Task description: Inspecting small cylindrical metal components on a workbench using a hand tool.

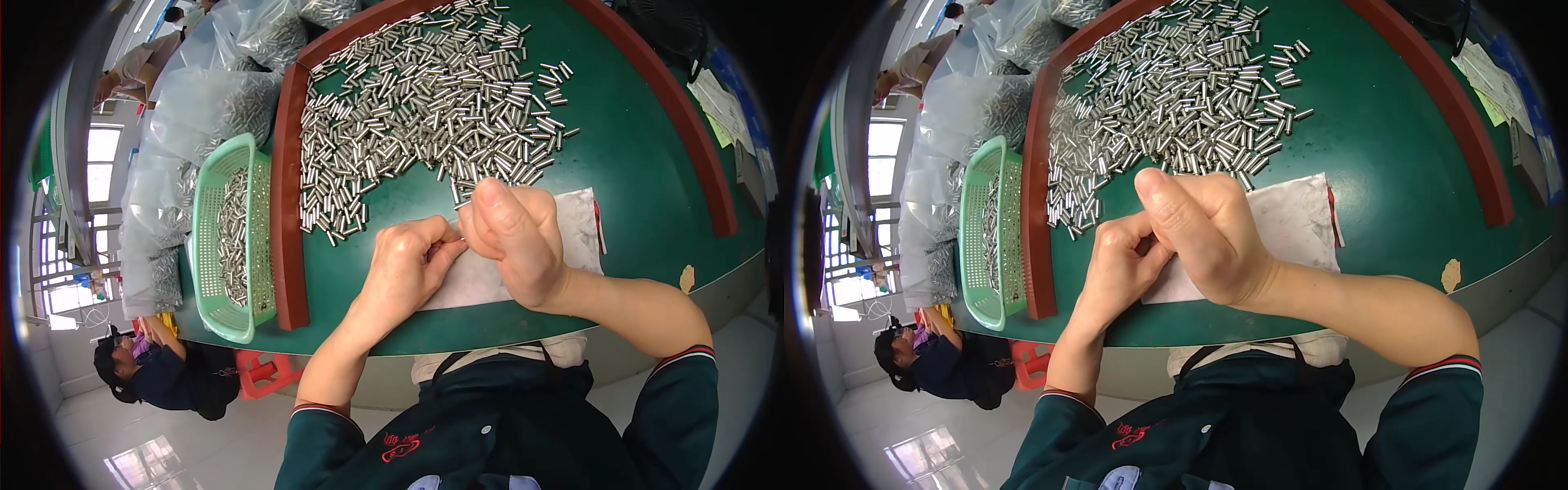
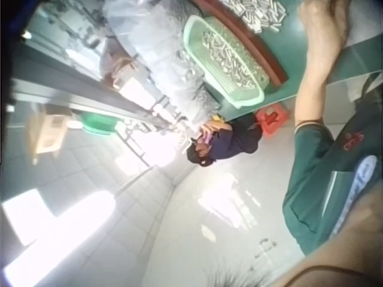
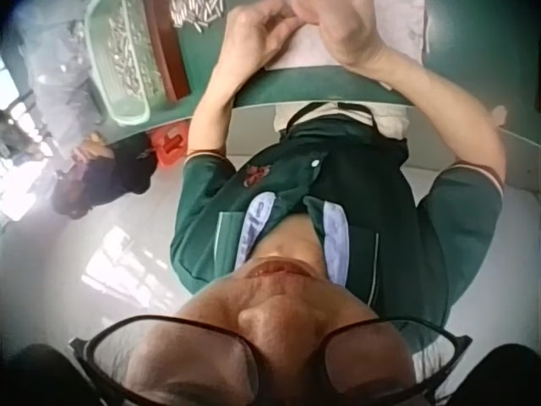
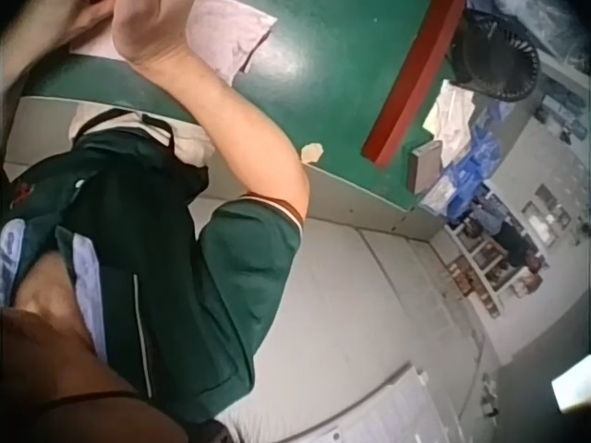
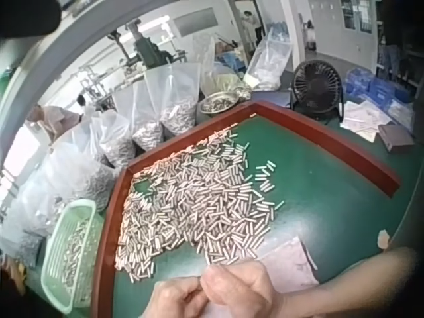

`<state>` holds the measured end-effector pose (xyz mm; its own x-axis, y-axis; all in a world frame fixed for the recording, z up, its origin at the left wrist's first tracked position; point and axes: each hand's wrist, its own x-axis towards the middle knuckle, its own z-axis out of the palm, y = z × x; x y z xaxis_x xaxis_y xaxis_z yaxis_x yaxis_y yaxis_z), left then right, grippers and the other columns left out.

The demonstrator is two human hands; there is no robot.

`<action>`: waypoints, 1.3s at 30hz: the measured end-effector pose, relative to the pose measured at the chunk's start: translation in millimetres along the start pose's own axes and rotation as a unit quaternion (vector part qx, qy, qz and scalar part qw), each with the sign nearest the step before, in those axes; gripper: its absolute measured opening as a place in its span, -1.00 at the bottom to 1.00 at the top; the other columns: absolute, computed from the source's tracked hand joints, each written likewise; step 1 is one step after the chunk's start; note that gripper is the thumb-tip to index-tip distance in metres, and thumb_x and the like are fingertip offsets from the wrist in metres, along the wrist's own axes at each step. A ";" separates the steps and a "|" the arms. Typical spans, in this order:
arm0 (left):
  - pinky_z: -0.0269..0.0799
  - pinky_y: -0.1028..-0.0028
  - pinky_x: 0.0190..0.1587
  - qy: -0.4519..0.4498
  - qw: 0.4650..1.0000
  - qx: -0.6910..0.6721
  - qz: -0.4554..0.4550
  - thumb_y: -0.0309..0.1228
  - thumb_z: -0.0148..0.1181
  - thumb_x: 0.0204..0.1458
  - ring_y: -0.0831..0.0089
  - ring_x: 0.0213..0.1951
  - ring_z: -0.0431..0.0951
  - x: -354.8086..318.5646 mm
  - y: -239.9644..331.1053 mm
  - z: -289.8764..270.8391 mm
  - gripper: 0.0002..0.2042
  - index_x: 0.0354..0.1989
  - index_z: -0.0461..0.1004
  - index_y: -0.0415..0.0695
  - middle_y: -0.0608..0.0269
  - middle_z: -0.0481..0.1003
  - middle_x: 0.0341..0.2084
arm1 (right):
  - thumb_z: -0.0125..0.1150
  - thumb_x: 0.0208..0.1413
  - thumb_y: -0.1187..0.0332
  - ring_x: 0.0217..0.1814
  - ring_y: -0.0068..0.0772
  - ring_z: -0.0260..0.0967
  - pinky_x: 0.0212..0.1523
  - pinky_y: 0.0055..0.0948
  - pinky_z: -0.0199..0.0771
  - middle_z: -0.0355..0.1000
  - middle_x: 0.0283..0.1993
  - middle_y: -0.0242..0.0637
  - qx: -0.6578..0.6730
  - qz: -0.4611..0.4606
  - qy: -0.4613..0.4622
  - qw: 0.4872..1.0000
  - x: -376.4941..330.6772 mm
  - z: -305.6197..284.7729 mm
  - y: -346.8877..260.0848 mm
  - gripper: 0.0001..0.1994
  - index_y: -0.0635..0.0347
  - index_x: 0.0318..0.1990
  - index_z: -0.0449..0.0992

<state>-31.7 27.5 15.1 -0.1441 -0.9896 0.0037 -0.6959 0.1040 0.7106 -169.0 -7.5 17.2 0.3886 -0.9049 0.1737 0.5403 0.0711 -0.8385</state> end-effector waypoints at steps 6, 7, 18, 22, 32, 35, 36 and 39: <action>0.15 0.55 -0.67 -0.009 1.000 0.007 -0.021 -0.53 0.16 -0.19 0.53 -0.72 0.24 0.4 1.8 -4.6 -0.90 -0.59 0.38 -0.28 0.25 0.34 -0.78 | -0.24 0.13 0.29 -0.76 -0.73 -0.27 -0.73 -0.61 -0.24 -0.12 -0.82 -0.55 0.102 0.028 0.023 0.994 11.9 -1.2 -13.8 -0.57 0.08 -0.80 -0.02; 0.09 0.66 -0.68 -0.019 0.999 -0.004 -0.030 -0.53 0.16 -0.16 0.72 -0.71 0.15 0.0 2.5 -6.5 -0.91 -0.56 0.40 -0.28 0.39 0.32 -0.79 | -0.30 0.14 0.28 -0.80 -0.69 -0.28 -0.75 -0.60 -0.25 -0.13 -0.86 -0.52 0.069 0.021 0.029 0.997 12.7 -0.5 -16.3 -0.56 0.06 -0.81 -0.03; 0.10 0.73 -0.56 -0.078 0.770 -0.610 -0.168 -0.46 -0.03 0.02 0.71 -0.62 0.18 6.9 -26.9 -25.2 -0.81 -0.22 0.35 -0.26 0.25 0.41 -0.52 | -0.23 0.12 0.30 -0.77 -0.73 -0.22 -0.73 -0.62 -0.22 -0.11 -0.82 -0.55 0.077 0.075 0.032 0.994 12.9 -9.3 -8.4 -0.58 0.09 -0.79 -0.04; 0.05 0.67 -0.60 -0.007 0.728 -0.657 -0.194 -0.36 -0.15 0.05 0.62 -0.61 0.17 9.1 -21.9 -25.9 -0.81 -0.38 0.33 -0.23 0.23 0.31 -0.57 | -0.23 0.12 0.29 -0.78 -0.73 -0.24 -0.74 -0.62 -0.23 -0.10 -0.83 -0.55 0.084 0.078 0.039 0.993 15.2 -10.6 -6.6 -0.57 0.08 -0.80 -0.05; 0.08 0.64 -0.64 0.200 0.975 0.024 -0.097 -0.55 0.16 -0.22 0.70 -0.70 0.18 15.4 -34.4 -32.2 -0.94 -0.52 0.44 -0.24 0.38 0.25 -0.77 | -0.24 0.12 0.28 -0.78 -0.73 -0.24 -0.75 -0.63 -0.24 -0.08 -0.84 -0.53 0.087 0.084 0.043 0.992 17.0 -8.9 -9.1 -0.58 0.08 -0.80 -0.03; 0.08 0.56 -0.66 0.236 0.962 0.135 -0.034 -0.52 0.21 -0.27 0.60 -0.73 0.14 18.6 -40.8 -23.9 -0.88 -0.50 0.46 -0.23 0.31 0.19 -0.81 | -0.24 0.12 0.28 -0.79 -0.73 -0.24 -0.75 -0.64 -0.24 -0.07 -0.84 -0.53 0.091 0.089 0.040 0.991 17.1 -10.1 -7.4 -0.58 0.08 -0.79 -0.02; 0.03 0.57 -0.68 0.237 0.958 0.164 -0.008 -0.52 0.22 -0.26 0.62 -0.73 0.08 20.0 -41.0 -22.7 -0.87 -0.47 0.46 -0.23 0.34 0.13 -0.83 | -0.24 0.12 0.28 -0.79 -0.73 -0.24 -0.75 -0.64 -0.24 -0.07 -0.84 -0.53 0.091 0.090 0.041 0.991 17.3 -10.5 -6.7 -0.58 0.08 -0.79 -0.02; 0.15 0.50 -0.64 0.237 0.949 0.204 0.033 -0.55 0.19 -0.27 0.47 -0.73 0.24 24.6 -45.7 -21.9 -0.89 -0.49 0.46 -0.20 0.24 0.25 -0.79 | -0.24 0.12 0.27 -0.79 -0.73 -0.25 -0.76 -0.63 -0.24 -0.07 -0.84 -0.53 0.087 0.083 0.038 0.992 16.7 -10.3 -8.2 -0.58 0.08 -0.80 -0.02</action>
<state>12.0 -3.7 -1.9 0.0684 -0.9030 0.4241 -0.9251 0.1018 0.3659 -174.7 -27.6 21.7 0.4289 -0.9034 -0.0051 0.5966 0.2875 -0.7493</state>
